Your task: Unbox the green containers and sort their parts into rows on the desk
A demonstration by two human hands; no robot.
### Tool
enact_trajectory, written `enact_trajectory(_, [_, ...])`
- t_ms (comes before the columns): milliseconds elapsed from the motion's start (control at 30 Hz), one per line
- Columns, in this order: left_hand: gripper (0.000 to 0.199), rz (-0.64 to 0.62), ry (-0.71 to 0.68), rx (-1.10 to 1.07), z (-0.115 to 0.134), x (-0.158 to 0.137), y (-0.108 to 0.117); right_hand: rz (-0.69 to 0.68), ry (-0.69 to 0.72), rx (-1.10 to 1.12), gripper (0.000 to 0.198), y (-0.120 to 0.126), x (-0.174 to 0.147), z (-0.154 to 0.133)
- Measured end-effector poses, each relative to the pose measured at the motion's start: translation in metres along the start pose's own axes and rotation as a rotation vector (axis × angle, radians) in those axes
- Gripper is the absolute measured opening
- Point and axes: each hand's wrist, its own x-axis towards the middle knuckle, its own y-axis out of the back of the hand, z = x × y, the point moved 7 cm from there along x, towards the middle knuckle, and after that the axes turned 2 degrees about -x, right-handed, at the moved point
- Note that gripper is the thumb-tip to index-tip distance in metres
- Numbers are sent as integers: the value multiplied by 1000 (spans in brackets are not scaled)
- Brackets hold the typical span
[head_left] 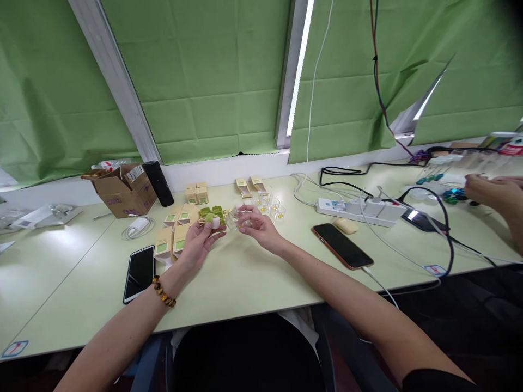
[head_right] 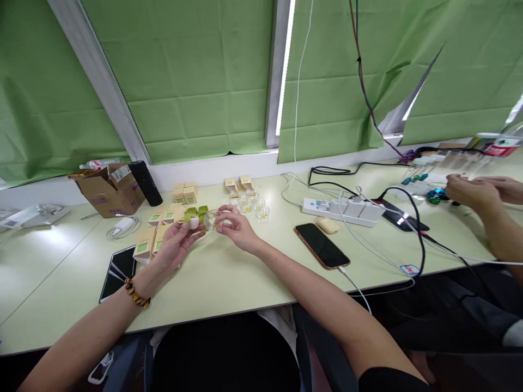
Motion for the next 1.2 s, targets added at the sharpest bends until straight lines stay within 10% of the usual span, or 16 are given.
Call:
enact_trajectory(600, [40, 135, 100, 55, -21, -3, 12, -286, 11, -763, 22, -22, -18, 6])
enact_trajectory(867, [43, 147, 41, 20, -18, -2, 15, -429, 354, -865, 23, -58, -38, -8])
enact_trajectory(967, [42, 158, 2, 27, -16, 0, 17, -385, 244, -689, 9, -61, -34, 3])
enact_trajectory(1200, [47, 210, -68, 17, -9, 4, 23, -212, -173, 567, 26, -15, -6, 3])
